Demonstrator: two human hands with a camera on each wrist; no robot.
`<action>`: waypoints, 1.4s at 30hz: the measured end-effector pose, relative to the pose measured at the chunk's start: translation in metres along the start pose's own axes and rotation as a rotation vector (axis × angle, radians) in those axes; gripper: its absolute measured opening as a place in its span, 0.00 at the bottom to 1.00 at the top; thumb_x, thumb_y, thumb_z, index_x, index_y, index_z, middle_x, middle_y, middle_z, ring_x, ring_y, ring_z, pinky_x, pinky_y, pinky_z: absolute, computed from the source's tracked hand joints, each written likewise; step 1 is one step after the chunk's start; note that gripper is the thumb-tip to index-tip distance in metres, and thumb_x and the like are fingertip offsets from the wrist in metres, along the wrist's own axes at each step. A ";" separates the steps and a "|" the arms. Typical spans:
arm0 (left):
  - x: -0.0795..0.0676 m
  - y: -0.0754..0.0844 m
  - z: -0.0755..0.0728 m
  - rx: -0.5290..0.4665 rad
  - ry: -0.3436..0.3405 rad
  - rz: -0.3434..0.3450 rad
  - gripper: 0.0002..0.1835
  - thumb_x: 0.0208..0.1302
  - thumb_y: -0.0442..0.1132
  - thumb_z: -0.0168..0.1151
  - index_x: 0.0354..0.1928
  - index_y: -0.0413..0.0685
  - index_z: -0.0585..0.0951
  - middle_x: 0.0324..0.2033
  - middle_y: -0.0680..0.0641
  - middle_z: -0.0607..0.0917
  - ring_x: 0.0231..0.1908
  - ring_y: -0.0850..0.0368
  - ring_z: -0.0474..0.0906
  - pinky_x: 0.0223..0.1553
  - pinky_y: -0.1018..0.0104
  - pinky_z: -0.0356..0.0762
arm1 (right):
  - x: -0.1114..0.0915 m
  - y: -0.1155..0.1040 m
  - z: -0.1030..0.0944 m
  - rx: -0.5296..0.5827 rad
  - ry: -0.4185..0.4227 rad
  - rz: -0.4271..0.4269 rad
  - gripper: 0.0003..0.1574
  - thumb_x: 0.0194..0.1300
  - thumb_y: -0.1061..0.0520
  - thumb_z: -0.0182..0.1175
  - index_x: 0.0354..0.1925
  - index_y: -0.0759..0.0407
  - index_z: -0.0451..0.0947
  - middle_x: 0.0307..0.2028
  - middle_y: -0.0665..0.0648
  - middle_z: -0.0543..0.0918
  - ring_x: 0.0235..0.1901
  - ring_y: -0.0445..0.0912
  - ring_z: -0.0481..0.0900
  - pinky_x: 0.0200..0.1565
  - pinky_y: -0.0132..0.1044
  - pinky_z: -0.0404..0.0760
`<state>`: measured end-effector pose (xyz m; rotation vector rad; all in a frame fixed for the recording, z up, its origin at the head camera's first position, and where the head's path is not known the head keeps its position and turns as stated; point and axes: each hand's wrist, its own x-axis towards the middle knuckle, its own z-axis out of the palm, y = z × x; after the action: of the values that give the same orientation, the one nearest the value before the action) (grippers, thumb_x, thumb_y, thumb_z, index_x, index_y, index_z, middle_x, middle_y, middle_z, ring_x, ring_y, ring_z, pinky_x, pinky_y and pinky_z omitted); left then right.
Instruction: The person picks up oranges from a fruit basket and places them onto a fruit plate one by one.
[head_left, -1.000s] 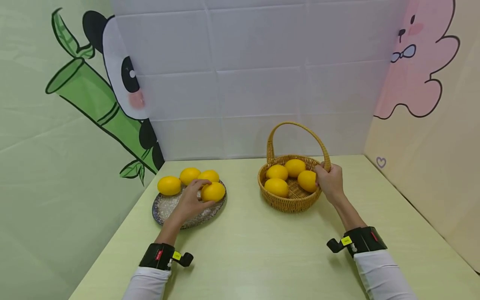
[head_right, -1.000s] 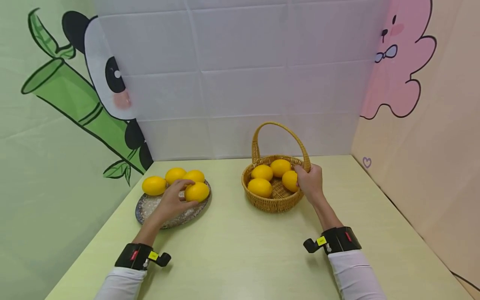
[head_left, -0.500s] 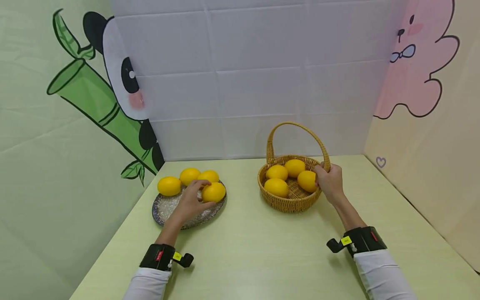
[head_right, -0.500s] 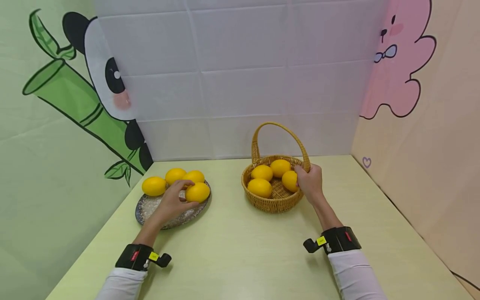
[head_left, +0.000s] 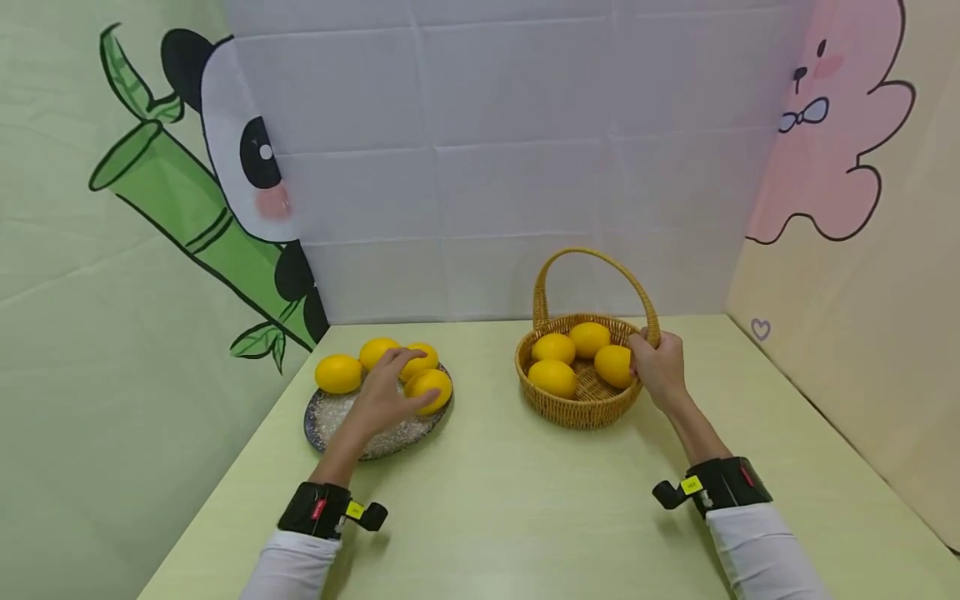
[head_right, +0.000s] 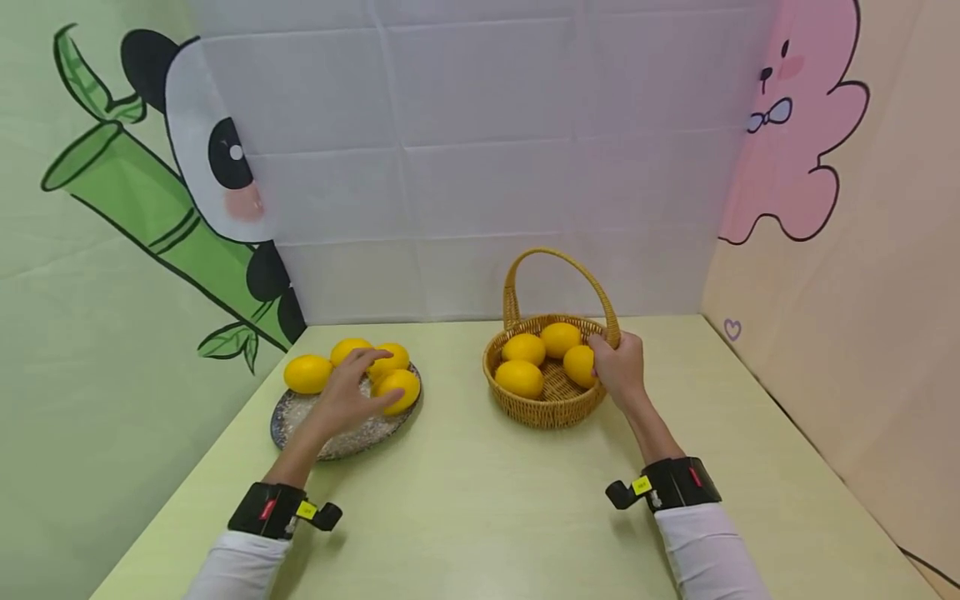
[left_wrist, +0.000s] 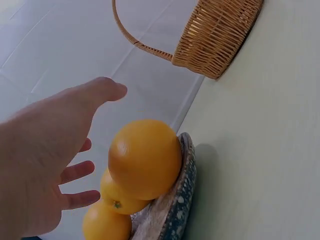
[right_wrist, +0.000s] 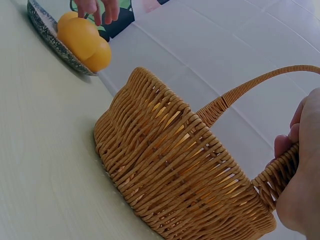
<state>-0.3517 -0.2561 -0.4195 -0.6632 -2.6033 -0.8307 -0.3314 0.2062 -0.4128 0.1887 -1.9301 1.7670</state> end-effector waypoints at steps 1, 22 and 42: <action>0.002 0.003 -0.001 0.007 0.002 0.009 0.39 0.59 0.60 0.73 0.69 0.49 0.77 0.65 0.44 0.73 0.63 0.45 0.69 0.61 0.39 0.72 | 0.000 0.000 0.000 -0.002 -0.004 0.001 0.22 0.72 0.64 0.51 0.19 0.63 0.66 0.08 0.47 0.69 0.08 0.45 0.70 0.09 0.33 0.73; 0.057 0.093 0.006 0.039 -0.123 0.200 0.43 0.64 0.73 0.58 0.76 0.60 0.70 0.75 0.50 0.64 0.71 0.48 0.58 0.65 0.38 0.66 | -0.001 0.001 0.001 0.000 0.004 0.010 0.21 0.72 0.64 0.52 0.20 0.63 0.65 0.09 0.47 0.69 0.08 0.43 0.70 0.10 0.31 0.74; 0.095 0.171 0.046 0.147 -0.462 0.259 0.46 0.64 0.76 0.53 0.78 0.59 0.68 0.76 0.46 0.63 0.72 0.48 0.59 0.69 0.43 0.64 | -0.001 -0.001 0.000 -0.007 -0.004 0.004 0.23 0.71 0.64 0.52 0.17 0.62 0.66 0.07 0.47 0.68 0.07 0.48 0.69 0.06 0.36 0.71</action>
<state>-0.3503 -0.0735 -0.3358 -1.2394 -2.8451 -0.4397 -0.3301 0.2057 -0.4120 0.1860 -1.9400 1.7637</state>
